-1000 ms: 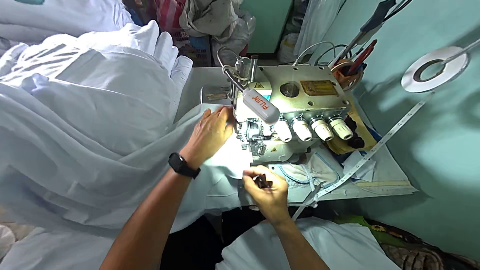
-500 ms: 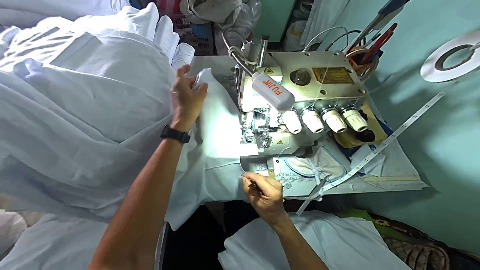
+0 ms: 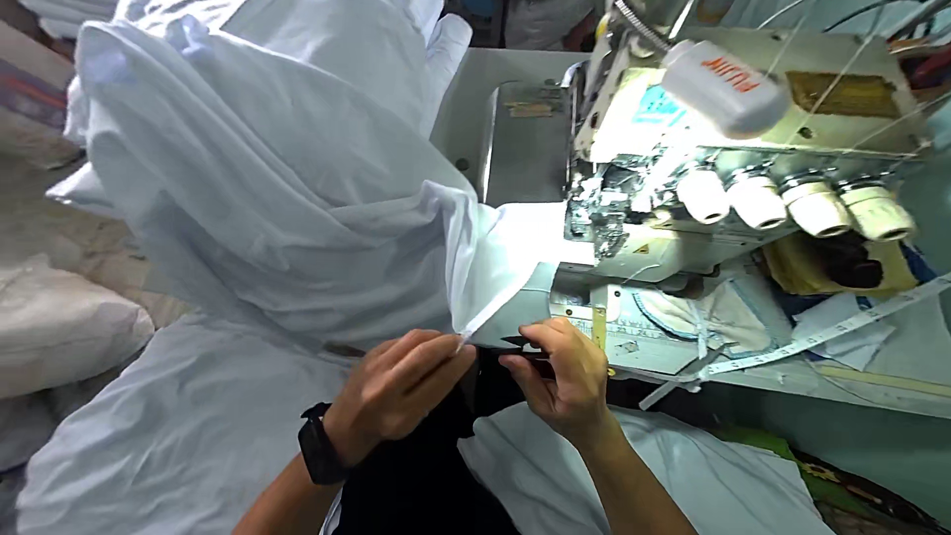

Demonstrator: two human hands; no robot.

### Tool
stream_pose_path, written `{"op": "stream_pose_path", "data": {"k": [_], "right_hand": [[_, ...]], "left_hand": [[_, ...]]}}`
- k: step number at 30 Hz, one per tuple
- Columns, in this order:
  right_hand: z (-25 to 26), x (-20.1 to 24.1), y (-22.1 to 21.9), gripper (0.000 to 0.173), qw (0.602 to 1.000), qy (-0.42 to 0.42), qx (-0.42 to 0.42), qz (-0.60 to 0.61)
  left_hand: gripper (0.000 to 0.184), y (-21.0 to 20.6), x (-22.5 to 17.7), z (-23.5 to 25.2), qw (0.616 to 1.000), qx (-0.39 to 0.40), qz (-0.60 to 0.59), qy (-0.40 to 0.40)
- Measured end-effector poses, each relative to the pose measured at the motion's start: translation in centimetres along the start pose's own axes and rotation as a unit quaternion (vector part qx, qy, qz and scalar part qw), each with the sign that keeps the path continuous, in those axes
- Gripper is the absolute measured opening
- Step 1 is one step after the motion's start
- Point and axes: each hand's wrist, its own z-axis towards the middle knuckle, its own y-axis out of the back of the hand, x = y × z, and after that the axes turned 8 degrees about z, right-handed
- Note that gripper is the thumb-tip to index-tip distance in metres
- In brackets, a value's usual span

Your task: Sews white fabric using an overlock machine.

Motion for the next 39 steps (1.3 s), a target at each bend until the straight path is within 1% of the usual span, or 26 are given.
{"op": "stream_pose_path", "data": {"k": [3,6,8,9,10,11,12,13,14,15,16,17,18,20,22,24,25,27,29,31,32,34,35,36,38,39], "right_hand": [[0.0,0.9,-0.6,0.025,0.997,0.057,-0.006,-0.048],[0.4,1.7,-1.6,0.024,0.995,0.071,-0.006,-0.063],[0.7,2.0,-2.0,0.024,0.997,0.061,-0.002,-0.036],[0.9,2.1,-1.7,0.024,0.999,0.043,0.001,-0.017],[1.2,2.1,-1.0,0.025,1.0,0.014,0.006,0.006],[1.3,1.9,0.0,0.024,0.999,-0.026,0.013,0.028],[1.3,1.5,1.0,0.024,0.996,-0.072,0.016,0.049],[1.0,0.8,1.8,0.025,0.992,-0.112,0.007,0.059],[0.5,-0.3,2.4,0.031,0.988,-0.146,-0.005,0.05],[0.0,-1.4,2.8,0.043,0.984,-0.177,-0.008,0.03],[-0.6,-2.4,3.1,0.053,0.978,-0.21,0.003,0.016],[-1.1,-3.1,3.3,0.055,0.969,-0.245,0.024,0.018],[-1.3,-3.6,3.4,0.047,0.958,-0.282,0.047,0.037],[-0.8,-3.8,3.6,0.026,0.923,-0.359,0.05,0.128],[0.6,-3.7,3.9,0.015,0.871,-0.421,-0.009,0.252],[1.9,-3.8,4.2,0.016,0.823,-0.46,-0.072,0.326],[2.5,-3.9,4.2,0.016,0.803,-0.474,-0.105,0.347],[3.2,-4.1,3.9,0.017,0.77,-0.492,-0.181,0.364],[2.6,-4.5,3.6,0.015,0.781,-0.477,-0.236,0.328],[1.5,-4.7,3.8,0.011,0.813,-0.439,-0.267,0.273],[0.8,-4.6,3.9,0.01,0.831,-0.413,-0.282,0.243],[-0.5,-4.2,4.0,0.015,0.875,-0.33,-0.304,0.184],[-0.9,-3.8,4.0,0.017,0.9,-0.277,-0.296,0.161],[-1.1,-3.4,3.8,0.016,0.925,-0.227,-0.268,0.144],[-1.1,-2.3,2.9,0.02,0.96,-0.164,-0.186,0.131],[-1.0,-1.8,1.9,0.029,0.968,-0.15,-0.149,0.138]], "left_hand": [[0.009,0.8,-1.7,-1.3,0.999,-0.02,-0.006,0.048],[0.009,0.5,-3.1,-1.6,0.996,-0.038,-0.024,0.071],[0.008,0.1,-3.9,-1.5,0.994,-0.045,-0.06,0.083],[0.006,-0.1,-4.3,-1.5,0.991,-0.029,-0.088,0.095],[0.007,-0.3,-4.8,-1.6,0.986,0.014,-0.118,0.113],[0.012,-0.5,-5.2,-1.7,0.978,0.084,-0.132,0.137],[0.023,-0.9,-5.7,-1.7,0.965,0.175,-0.117,0.156],[0.036,-1.6,-6.0,-1.6,0.951,0.243,-0.098,0.164],[0.039,-2.5,-6.2,-1.3,0.947,0.261,-0.082,0.168],[0.036,-3.5,-6.2,-0.7,0.956,0.234,-0.048,0.17],[0.032,-4.3,-6.0,0.3,0.968,0.181,-0.003,0.174],[0.03,-5.1,-5.6,1.5,0.975,0.13,0.036,0.178],[0.03,-5.7,-4.9,2.8,0.976,0.103,0.066,0.18],[0.038,-6.9,-3.0,5.4,0.974,0.105,0.079,0.185],[0.045,-7.4,-0.1,8.1,0.968,0.155,0.059,0.191],[0.051,-7.6,3.7,11.2,0.96,0.202,0.02,0.192],[0.05,-8.0,5.8,12.7,0.962,0.199,0.004,0.185],[0.037,-8.8,8.9,14.8,0.974,0.147,0.006,0.172],[0.026,-9.4,10.2,15.2,0.982,0.067,0.066,0.165],[0.017,-8.9,9.3,14.5,0.984,0.017,0.11,0.138],[0.014,-8.0,8.1,13.6,0.989,0.012,0.098,0.111],[0.023,-6.5,5.1,11.1,0.998,0.031,0.017,0.05],[0.029,-6.4,3.9,9.6,0.998,0.053,0.004,0.031],[0.029,-6.6,2.9,7.9,0.995,0.093,0.025,0.021],[0.017,-7.8,2.2,4.7,0.985,0.139,0.097,0.021],[0.011,-8.1,2.4,3.6,0.987,0.122,0.095,0.03]]}}
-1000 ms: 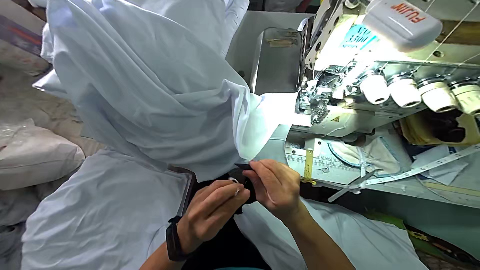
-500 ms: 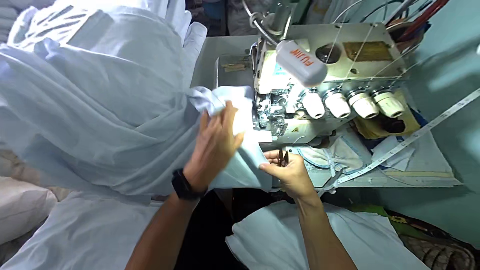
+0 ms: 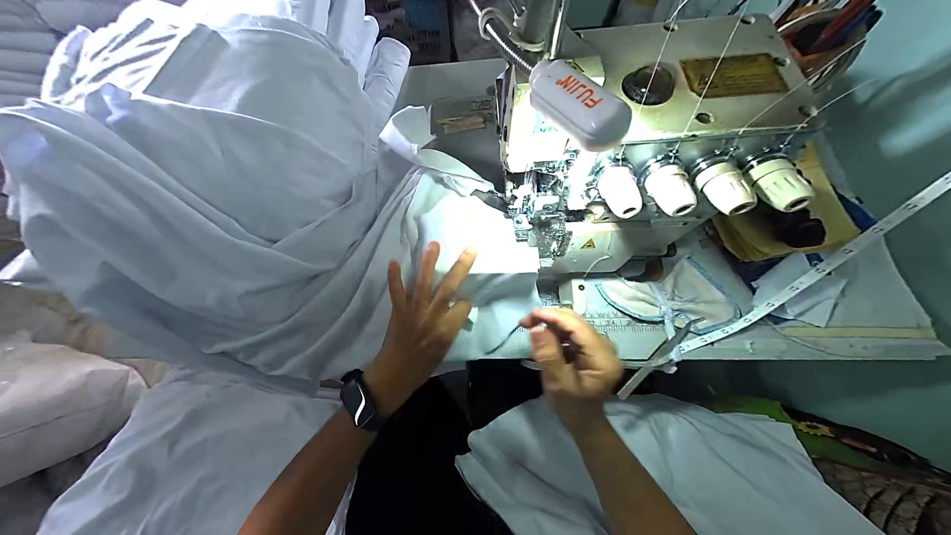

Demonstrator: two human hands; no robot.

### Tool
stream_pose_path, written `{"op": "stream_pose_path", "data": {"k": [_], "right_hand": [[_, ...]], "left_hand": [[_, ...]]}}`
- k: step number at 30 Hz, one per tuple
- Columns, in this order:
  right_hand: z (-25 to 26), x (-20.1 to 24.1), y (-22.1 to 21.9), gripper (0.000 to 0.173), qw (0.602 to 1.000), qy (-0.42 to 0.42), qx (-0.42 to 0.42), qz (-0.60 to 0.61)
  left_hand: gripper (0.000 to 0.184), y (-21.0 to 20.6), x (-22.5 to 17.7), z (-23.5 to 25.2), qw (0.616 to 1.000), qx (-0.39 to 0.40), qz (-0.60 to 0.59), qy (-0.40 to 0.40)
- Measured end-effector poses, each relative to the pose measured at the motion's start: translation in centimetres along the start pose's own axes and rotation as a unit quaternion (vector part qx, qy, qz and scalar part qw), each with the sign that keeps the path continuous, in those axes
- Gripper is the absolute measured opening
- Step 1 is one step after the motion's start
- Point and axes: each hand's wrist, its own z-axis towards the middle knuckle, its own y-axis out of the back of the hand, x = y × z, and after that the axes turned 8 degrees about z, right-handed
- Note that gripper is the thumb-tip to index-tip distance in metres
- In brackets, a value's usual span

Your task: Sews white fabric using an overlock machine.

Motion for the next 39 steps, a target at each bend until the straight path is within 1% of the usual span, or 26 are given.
{"op": "stream_pose_path", "data": {"k": [2,3,5,6,8,10,12,14,15,18,20,24,27,29,32,34,37,39], "right_hand": [[-1.0,-0.3,-2.3,0.049,0.999,-0.008,0.048,0.009],[-2.0,-0.5,-3.2,0.048,0.998,-0.015,0.063,-0.002],[-4.1,-0.9,-4.6,0.028,0.996,0.012,0.078,-0.041],[-5.0,-0.8,-4.9,0.026,0.995,0.04,0.079,-0.048],[-5.0,-0.2,-4.5,0.03,0.993,0.097,0.045,-0.053],[-3.0,0.2,-2.9,0.025,0.986,0.129,-0.017,-0.101],[-0.4,-0.5,-1.1,0.024,0.977,0.127,-0.054,-0.165],[1.6,-2.2,0.1,0.026,0.971,0.099,-0.029,-0.217],[2.0,-3.2,0.6,0.026,0.971,0.087,0.002,-0.222],[0.9,-4.2,1.7,0.032,0.981,0.062,0.116,-0.144],[-1.0,-3.7,1.7,0.033,0.983,0.051,0.146,-0.096],[-3.7,-3.5,1.3,0.027,0.986,0.034,0.133,-0.094],[-4.1,-3.3,1.3,0.028,0.992,0.036,0.098,-0.069],[-4.1,-2.9,1.4,0.028,0.993,0.032,0.094,-0.061],[-4.2,-2.6,1.5,0.026,0.994,0.014,0.096,-0.051],[-4.3,-2.3,1.4,0.028,0.997,-0.007,0.073,-0.026],[-4.5,-1.0,1.5,0.025,0.996,-0.067,0.056,0.031],[-4.7,-0.2,1.7,0.023,0.991,-0.108,0.056,0.057]], "left_hand": [[0.014,0.7,0.5,-0.8,0.995,-0.042,-0.091,0.028],[0.015,1.7,0.6,-0.6,0.985,-0.056,-0.159,0.04],[0.015,3.6,1.2,0.6,0.96,-0.075,-0.265,0.045],[0.016,4.3,1.5,1.5,0.949,-0.075,-0.303,0.034],[0.019,5.2,1.7,3.6,0.943,-0.06,-0.328,0.01],[0.02,5.5,1.4,5.9,0.951,-0.054,-0.303,0.007],[0.015,4.5,1.4,8.2,0.962,-0.05,-0.269,0.022],[0.012,2.9,2.1,9.7,0.964,-0.024,-0.261,0.04],[0.011,2.2,2.6,10.1,0.962,-0.006,-0.27,0.049],[0.008,2.2,3.4,9.8,0.951,0.056,-0.3,0.048],[0.008,2.4,3.3,9.2,0.95,0.072,-0.3,0.046],[0.008,2.6,3.0,8.6,0.953,0.076,-0.289,0.052],[0.007,2.7,3.0,8.6,0.95,0.084,-0.295,0.06],[0.007,2.7,2.9,8.7,0.95,0.087,-0.292,0.072],[0.005,2.4,2.1,8.6,0.954,0.053,-0.273,0.11],[0.004,2.1,1.3,8.4,0.966,0.013,-0.233,0.112],[0.017,1.6,-1.4,6.7,0.996,-0.024,-0.059,0.056],[0.025,0.8,-3.7,5.5,0.997,-0.045,0.043,0.051]]}}
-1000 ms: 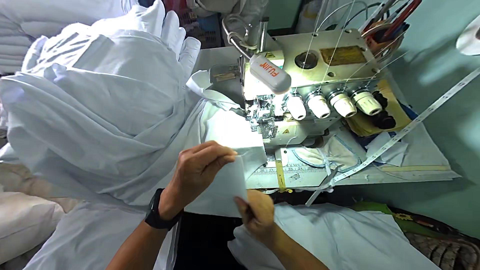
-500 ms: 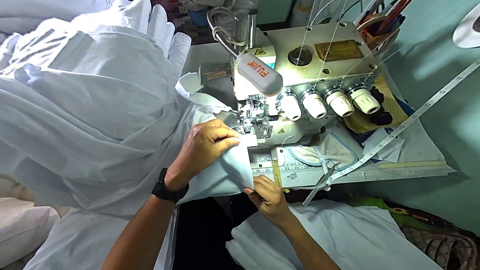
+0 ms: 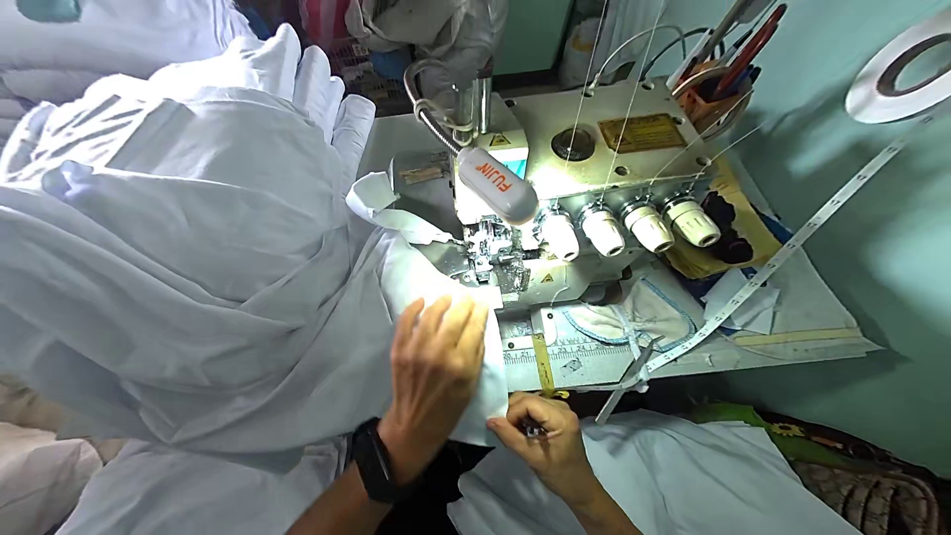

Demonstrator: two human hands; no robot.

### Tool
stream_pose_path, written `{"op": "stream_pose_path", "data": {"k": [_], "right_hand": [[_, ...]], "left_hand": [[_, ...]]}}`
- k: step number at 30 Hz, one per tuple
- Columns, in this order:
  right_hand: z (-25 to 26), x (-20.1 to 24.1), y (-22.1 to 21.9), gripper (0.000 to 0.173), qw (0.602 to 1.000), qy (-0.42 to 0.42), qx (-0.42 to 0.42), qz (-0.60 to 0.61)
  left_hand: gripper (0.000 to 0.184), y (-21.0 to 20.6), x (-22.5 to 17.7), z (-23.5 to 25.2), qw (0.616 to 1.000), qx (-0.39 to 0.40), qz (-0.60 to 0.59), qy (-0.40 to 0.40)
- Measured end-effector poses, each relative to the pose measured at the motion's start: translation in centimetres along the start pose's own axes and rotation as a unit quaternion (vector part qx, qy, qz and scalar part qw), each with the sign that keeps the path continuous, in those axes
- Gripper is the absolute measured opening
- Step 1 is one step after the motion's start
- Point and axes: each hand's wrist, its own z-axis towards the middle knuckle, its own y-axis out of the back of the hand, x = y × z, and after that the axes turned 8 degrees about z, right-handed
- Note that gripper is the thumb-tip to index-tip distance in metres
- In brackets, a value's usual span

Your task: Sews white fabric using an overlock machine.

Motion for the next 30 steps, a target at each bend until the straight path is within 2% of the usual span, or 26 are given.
{"op": "stream_pose_path", "data": {"k": [2,4,10,14,16,18,20,21,22,23,25,26,28,30], "right_hand": [[-0.1,0.6,-0.2,0.016,0.999,-0.03,-0.016,0.014],[0.6,1.2,-0.6,0.013,0.998,-0.04,-0.041,0.014],[2.7,1.8,-1.8,0.013,0.998,-0.037,-0.045,0.023],[4.9,2.1,-2.6,0.013,0.993,-0.058,-0.08,0.057],[5.6,2.8,-3.0,0.014,0.988,-0.075,-0.096,0.09],[6.1,4.0,-3.1,0.017,0.981,-0.087,-0.107,0.139],[6.7,5.3,-2.9,0.02,0.973,-0.091,-0.114,0.179],[7.0,5.7,-2.7,0.021,0.971,-0.092,-0.115,0.189],[7.2,5.9,-2.6,0.024,0.97,-0.094,-0.114,0.195],[7.2,5.8,-2.5,0.026,0.97,-0.098,-0.111,0.191],[6.5,4.7,-2.9,0.028,0.975,-0.111,-0.107,0.163],[6.0,3.7,-3.3,0.027,0.976,-0.118,-0.111,0.145],[4.7,2.0,-4.2,0.022,0.963,-0.171,-0.145,0.149],[2.5,1.6,-4.5,0.011,0.956,-0.22,-0.134,0.141]], "left_hand": [[0.03,-0.8,-0.7,-0.6,1.0,-0.006,0.017,0.013],[0.032,-1.4,-0.2,-0.2,0.999,0.01,-0.02,0.022],[0.034,-0.7,3.3,2.5,0.989,0.091,-0.116,-0.008],[0.032,-0.9,6.2,4.9,0.973,0.145,-0.178,-0.01],[0.031,-0.7,6.8,4.7,0.977,0.117,-0.177,0.013],[0.04,-0.3,5.7,2.8,0.982,0.035,-0.186,-0.006],[0.058,-0.6,3.6,-0.6,0.98,-0.026,-0.193,-0.043],[0.057,-1.1,3.0,-2.8,0.984,-0.038,-0.164,-0.055],[0.047,-1.7,3.4,-4.9,0.992,-0.046,-0.1,-0.061],[0.036,-2.0,4.8,-6.9,0.997,-0.053,-0.031,-0.052],[0.031,-0.8,8.9,-9.3,0.997,-0.072,0.042,0.006],[0.026,0.5,10.5,-9.8,0.995,-0.069,0.075,0.022],[0.015,2.5,12.0,-10.5,0.992,-0.029,0.119,-0.026],[0.024,2.7,12.0,-11.5,0.993,0.066,0.049,-0.087]]}}
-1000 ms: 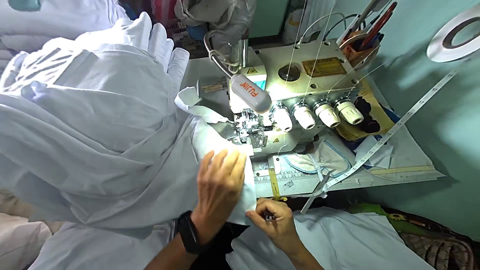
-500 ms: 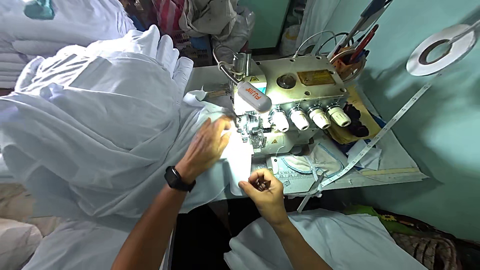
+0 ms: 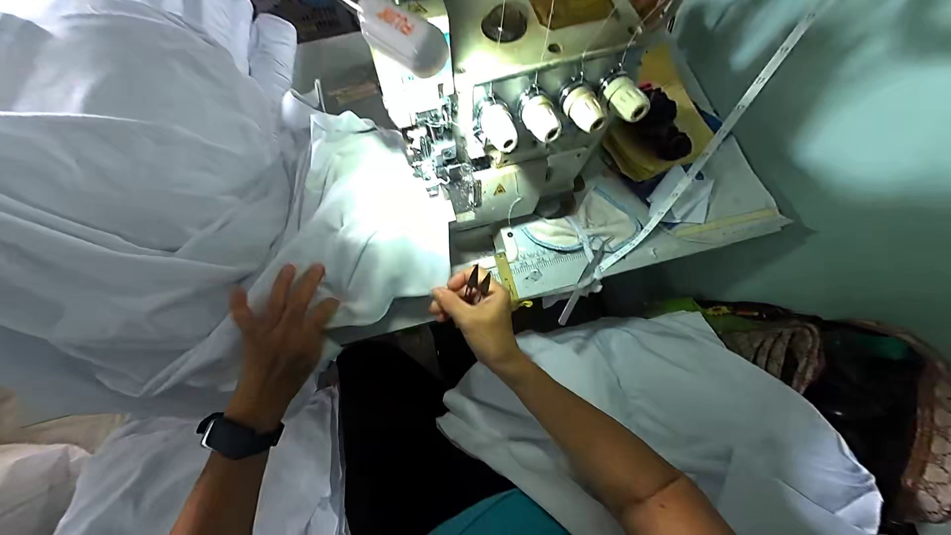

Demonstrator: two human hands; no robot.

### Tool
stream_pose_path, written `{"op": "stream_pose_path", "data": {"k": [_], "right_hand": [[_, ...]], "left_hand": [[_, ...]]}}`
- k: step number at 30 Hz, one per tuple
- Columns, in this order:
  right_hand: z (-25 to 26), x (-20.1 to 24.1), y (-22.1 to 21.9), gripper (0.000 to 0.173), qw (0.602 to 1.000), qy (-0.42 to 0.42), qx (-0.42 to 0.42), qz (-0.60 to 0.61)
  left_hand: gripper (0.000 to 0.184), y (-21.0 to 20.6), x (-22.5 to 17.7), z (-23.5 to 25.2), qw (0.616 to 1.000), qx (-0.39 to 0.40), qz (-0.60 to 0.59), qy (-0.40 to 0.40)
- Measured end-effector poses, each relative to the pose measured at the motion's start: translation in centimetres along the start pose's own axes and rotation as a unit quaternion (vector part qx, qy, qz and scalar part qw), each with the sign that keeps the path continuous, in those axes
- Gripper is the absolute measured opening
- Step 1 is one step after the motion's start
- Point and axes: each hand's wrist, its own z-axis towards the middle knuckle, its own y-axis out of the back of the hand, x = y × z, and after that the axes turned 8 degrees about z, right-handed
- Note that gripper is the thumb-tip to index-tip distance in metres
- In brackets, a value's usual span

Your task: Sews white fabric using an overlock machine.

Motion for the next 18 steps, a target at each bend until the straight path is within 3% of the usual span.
{"op": "stream_pose_path", "data": {"k": [1,3,7,9,11,13,16,18], "right_hand": [[-1.1,-0.5,0.6,0.006,0.999,-0.013,0.028,-0.033],[-2.9,-2.0,2.9,0.017,0.986,-0.035,0.079,-0.142],[-3.1,-3.7,7.1,0.041,0.906,-0.12,0.076,-0.4],[-2.7,-4.7,7.4,0.045,0.891,-0.082,0.02,-0.446],[-2.6,-6.6,7.0,0.041,0.896,0.037,-0.033,-0.441],[-2.5,-8.3,6.7,0.026,0.917,0.133,-0.045,-0.373],[-3.1,-8.1,6.1,0.021,0.972,0.069,-0.019,-0.224],[-3.7,-7.6,6.2,0.02,0.973,0.061,0.006,-0.224]], "left_hand": [[0.033,-0.1,-0.4,-0.5,0.998,0.036,-0.042,-0.002],[0.042,0.2,-2.1,-1.0,0.994,0.033,-0.101,0.033],[0.025,0.4,-7.7,-0.7,0.957,-0.029,-0.254,0.138],[0.019,-0.7,-10.3,-0.3,0.936,-0.031,-0.317,0.152],[0.016,-1.7,-12.3,0.0,0.919,-0.021,-0.365,0.149],[0.015,-2.4,-13.4,0.2,0.904,0.005,-0.401,0.149],[0.018,-3.3,-13.8,0.2,0.879,0.069,-0.442,0.166],[0.019,-3.7,-13.4,0.1,0.852,0.126,-0.472,0.189]]}}
